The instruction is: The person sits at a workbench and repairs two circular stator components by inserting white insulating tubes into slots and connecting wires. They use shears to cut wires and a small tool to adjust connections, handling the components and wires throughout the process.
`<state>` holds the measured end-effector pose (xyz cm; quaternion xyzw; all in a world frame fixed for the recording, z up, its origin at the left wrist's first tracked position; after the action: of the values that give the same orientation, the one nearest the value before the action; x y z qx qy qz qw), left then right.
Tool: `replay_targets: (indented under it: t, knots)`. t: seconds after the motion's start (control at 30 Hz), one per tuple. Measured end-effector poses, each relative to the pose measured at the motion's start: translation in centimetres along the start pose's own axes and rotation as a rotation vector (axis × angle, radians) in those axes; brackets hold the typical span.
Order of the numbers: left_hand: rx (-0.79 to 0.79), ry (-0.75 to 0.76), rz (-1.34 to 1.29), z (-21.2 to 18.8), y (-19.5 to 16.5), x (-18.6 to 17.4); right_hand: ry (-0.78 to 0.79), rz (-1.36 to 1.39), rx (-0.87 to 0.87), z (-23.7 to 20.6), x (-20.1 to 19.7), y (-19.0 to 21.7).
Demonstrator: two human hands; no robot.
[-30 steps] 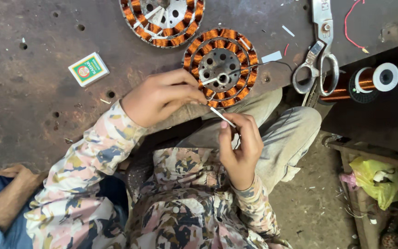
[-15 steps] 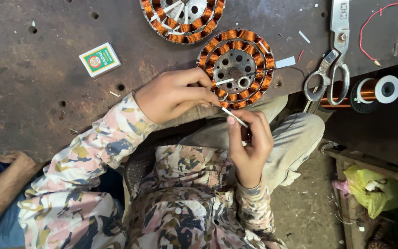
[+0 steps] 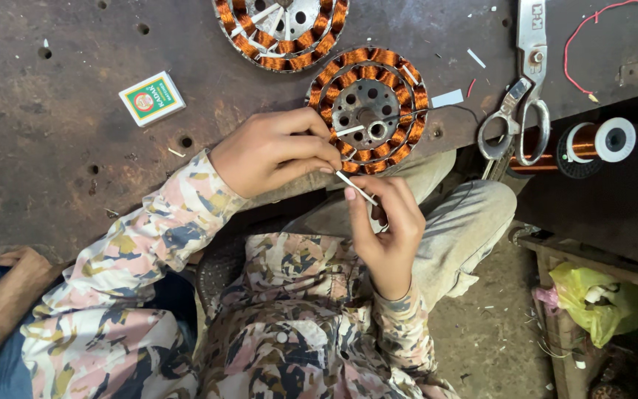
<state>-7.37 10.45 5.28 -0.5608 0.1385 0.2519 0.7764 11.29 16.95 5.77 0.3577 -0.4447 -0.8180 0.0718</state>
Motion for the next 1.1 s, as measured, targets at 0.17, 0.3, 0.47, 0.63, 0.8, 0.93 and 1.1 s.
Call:
replay_targets:
  t: [0.17,0.3,0.47,0.63,0.8,0.93,1.1]
  knots:
    - [-0.007,0.003,-0.014,-0.1,-0.1,-0.2,0.028,0.08,0.013,0.0,-0.3,-0.1]
    - [-0.01,0.006,-0.011,0.1,0.0,-0.2,0.028,0.113,0.059,0.0,-0.4,-0.4]
    - [-0.01,-0.005,-0.002,0.1,0.0,-0.2,0.034,0.085,0.04,0.2,-0.5,0.0]
    - [-0.004,0.004,0.007,0.1,0.1,-0.1,0.029,0.039,0.008,0.3,-0.7,0.4]
    - [-0.03,0.014,0.013,0.2,0.3,0.0,-0.013,-0.045,-0.09,0.0,-0.2,0.7]
    - [-0.03,0.028,-0.03,0.1,0.4,0.0,0.004,0.043,0.061,-0.1,0.3,-0.5]
    - [-0.115,0.018,-0.079,0.1,0.8,0.0,-0.094,0.17,0.148,-0.5,0.0,-0.9]
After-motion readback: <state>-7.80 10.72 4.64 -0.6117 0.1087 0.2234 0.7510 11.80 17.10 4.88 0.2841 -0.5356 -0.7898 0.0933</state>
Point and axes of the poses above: each hand's wrist, its own z-axis towards the middle knuckle, its own x-axis out of the palm, y = z × x, the point moved 5 cm from there along z, towards the middle knuckle, and after that the axes turned 7 degrees about -x, right-handed, at the moved point
